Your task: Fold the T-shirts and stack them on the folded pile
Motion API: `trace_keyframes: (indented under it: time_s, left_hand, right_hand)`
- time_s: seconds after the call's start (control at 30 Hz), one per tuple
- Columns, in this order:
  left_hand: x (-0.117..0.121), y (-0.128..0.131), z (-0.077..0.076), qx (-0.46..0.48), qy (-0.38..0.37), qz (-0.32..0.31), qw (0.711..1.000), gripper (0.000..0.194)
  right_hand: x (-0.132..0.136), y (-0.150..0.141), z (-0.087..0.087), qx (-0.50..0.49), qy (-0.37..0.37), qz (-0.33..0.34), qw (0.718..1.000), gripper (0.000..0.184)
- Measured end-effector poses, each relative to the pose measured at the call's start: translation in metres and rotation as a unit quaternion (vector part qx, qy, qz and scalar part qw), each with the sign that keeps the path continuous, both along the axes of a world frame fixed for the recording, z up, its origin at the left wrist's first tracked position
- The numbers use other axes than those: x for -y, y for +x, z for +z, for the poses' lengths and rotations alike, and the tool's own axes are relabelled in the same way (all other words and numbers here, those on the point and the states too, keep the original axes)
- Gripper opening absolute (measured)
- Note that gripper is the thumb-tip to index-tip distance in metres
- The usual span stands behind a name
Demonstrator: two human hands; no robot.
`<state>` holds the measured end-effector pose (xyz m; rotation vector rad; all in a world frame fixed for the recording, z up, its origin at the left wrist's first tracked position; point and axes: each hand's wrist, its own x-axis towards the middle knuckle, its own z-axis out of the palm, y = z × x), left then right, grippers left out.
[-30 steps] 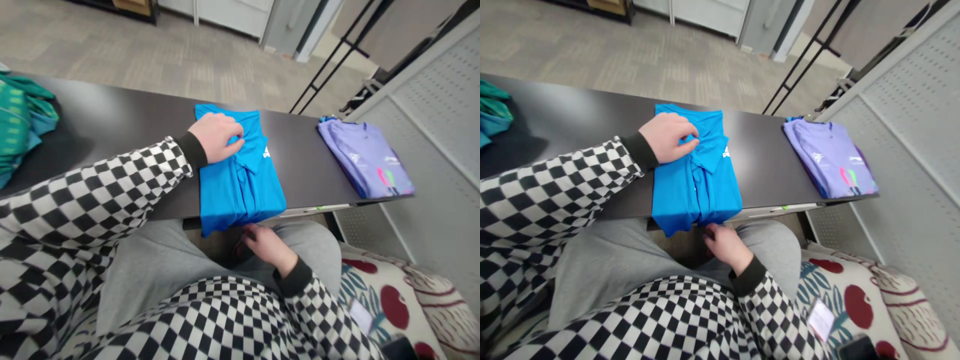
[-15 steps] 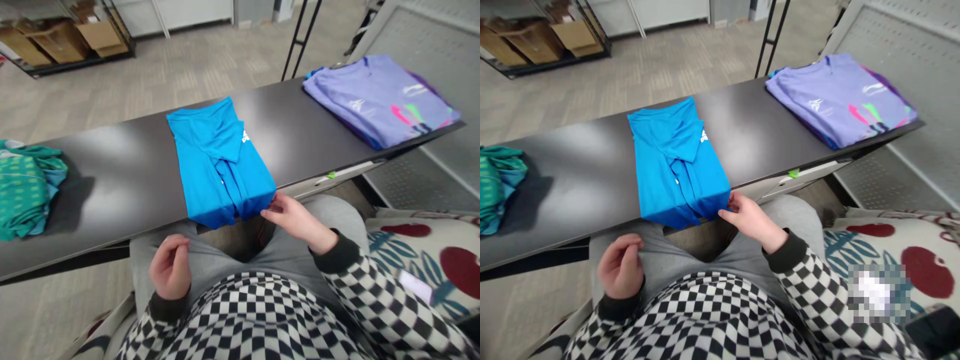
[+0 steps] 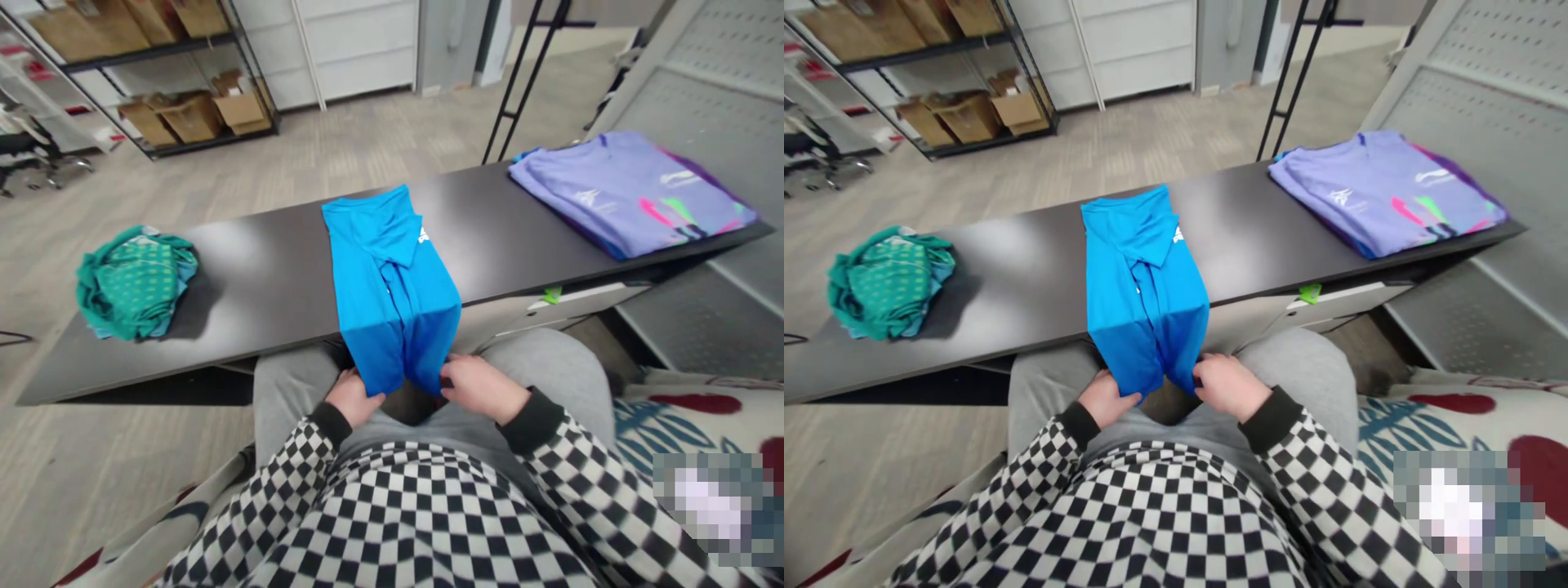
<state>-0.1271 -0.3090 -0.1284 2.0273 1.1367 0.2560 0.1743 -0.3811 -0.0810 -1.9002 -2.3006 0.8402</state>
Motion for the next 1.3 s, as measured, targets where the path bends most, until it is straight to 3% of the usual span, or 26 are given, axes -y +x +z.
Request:
trace_keyframes:
  time_s: [0.07, 0.13, 0.2, 0.27, 0.33, 0.4, 0.47, 0.53, 0.67, 0.77, 0.9, 1.0, 1.13, 1.23, 1.3]
  left_hand:
    - [0.016, -0.008, 0.007, 0.011, 0.0, 0.0, 1.0, 0.026]
    - [0.035, -0.017, 0.018, 0.092, -0.078, 0.024, 0.992, 0.03]
    - [0.054, -0.025, 0.032, 0.202, -0.195, 0.069, 0.957, 0.04]
    - [0.072, -0.029, 0.047, 0.282, -0.279, 0.128, 0.909, 0.046]
    - [0.085, -0.029, 0.061, 0.327, -0.313, 0.191, 0.871, 0.045]
    - [0.094, -0.026, 0.076, 0.364, -0.329, 0.241, 0.837, 0.046]
    - [0.099, -0.021, 0.094, 0.4, -0.351, 0.271, 0.802, 0.053]
    - [0.104, -0.019, 0.113, 0.421, -0.381, 0.288, 0.771, 0.059]
    - [0.115, -0.021, 0.139, 0.423, -0.429, 0.29, 0.743, 0.058]
    - [0.124, -0.024, 0.137, 0.418, -0.449, 0.298, 0.731, 0.051]
    - [0.135, -0.027, 0.114, 0.416, -0.467, 0.294, 0.722, 0.038]
    - [0.14, -0.029, 0.098, 0.402, -0.479, 0.269, 0.732, 0.037]
    - [0.141, -0.029, 0.087, 0.384, -0.446, 0.276, 0.76, 0.036]
    - [0.141, -0.027, 0.086, 0.4, -0.425, 0.292, 0.758, 0.037]
    - [0.142, -0.025, 0.088, 0.415, -0.421, 0.308, 0.746, 0.038]
  right_hand:
    - [0.021, -0.003, 0.008, -0.061, 0.006, -0.015, 0.998, 0.012]
    - [0.042, -0.006, 0.012, -0.179, 0.001, -0.067, 0.982, 0.012]
    - [0.057, -0.008, 0.011, -0.306, -0.014, -0.124, 0.944, 0.012]
    - [0.062, -0.012, 0.004, -0.37, -0.011, -0.171, 0.913, 0.015]
    - [0.055, -0.016, -0.008, -0.354, 0.03, -0.222, 0.908, 0.022]
    - [0.039, -0.021, -0.022, -0.315, 0.072, -0.283, 0.903, 0.042]
    - [0.022, -0.026, -0.033, -0.315, 0.066, -0.331, 0.887, 0.07]
    - [0.009, -0.03, -0.039, -0.348, 0.027, -0.343, 0.872, 0.087]
    - [0.004, -0.037, -0.033, -0.428, -0.044, -0.292, 0.854, 0.078]
    - [0.011, -0.043, -0.022, -0.48, -0.098, -0.23, 0.841, 0.05]
    - [0.026, -0.047, -0.011, -0.485, -0.109, -0.209, 0.842, 0.029]
    - [0.042, -0.045, -0.006, -0.502, -0.052, -0.201, 0.839, 0.03]
    - [0.069, -0.038, 0.0, -0.538, 0.003, -0.222, 0.814, 0.048]
    - [0.092, -0.037, 0.011, -0.565, -0.027, -0.268, 0.78, 0.052]
    - [0.107, -0.038, 0.02, -0.602, -0.074, -0.287, 0.742, 0.049]
